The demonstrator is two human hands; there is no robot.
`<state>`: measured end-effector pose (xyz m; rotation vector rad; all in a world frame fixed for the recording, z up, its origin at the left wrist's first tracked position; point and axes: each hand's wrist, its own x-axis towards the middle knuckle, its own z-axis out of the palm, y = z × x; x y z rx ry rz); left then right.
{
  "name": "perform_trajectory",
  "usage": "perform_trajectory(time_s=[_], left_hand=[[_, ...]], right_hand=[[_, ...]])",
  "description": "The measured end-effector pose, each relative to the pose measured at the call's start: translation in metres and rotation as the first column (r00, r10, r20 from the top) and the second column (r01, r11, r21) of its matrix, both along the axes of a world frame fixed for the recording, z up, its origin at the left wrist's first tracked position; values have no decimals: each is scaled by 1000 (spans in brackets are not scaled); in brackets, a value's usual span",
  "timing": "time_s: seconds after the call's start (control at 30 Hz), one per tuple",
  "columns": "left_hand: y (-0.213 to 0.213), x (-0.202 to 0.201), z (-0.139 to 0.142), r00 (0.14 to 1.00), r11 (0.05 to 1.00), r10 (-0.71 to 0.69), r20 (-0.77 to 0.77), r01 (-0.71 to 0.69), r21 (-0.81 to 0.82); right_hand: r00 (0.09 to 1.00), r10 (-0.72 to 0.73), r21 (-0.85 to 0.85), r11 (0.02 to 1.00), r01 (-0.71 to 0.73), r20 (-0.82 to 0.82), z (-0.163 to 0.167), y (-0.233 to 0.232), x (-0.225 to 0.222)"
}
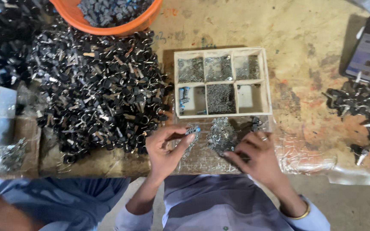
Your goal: The person sits at a workbench assembling small electrical components by hand. They pick black plastic housings, insert small metal and blue plastic parts into each one, and place the finished assemblies into a compartmented tray, repeating the cycle continuously.
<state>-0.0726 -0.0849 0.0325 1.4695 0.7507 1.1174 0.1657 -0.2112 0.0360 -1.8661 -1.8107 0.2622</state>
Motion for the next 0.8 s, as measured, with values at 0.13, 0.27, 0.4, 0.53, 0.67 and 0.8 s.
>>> perform_trajectory(time_s=[0.13,0.27,0.4,0.53,0.67,0.8], left_hand=[[-27,-26,-20,992,988,123,19,-121,-91],[-50,-43,-38,966,952,235,-106,-251,-176],[-73,-47,-48,972,940,224,-65,-233,-251],[-94,-43,-57,975,925,223,-3,-213,-316],[-110,-40,-65,976,924,216,6,-202,-324],[-123,-39,-70,980,920,198,-24,-195,-340]], right_hand=[[993,113,2,994,-113,41,3,13,-40],[983,111,-27,994,-108,145,5,29,-60],[980,142,-3,990,-143,136,2,26,-61],[981,184,-57,982,-181,57,-1,6,-55],[991,137,-38,990,-137,3,-4,-8,-54],[986,151,-19,988,-151,63,-8,-14,-57]])
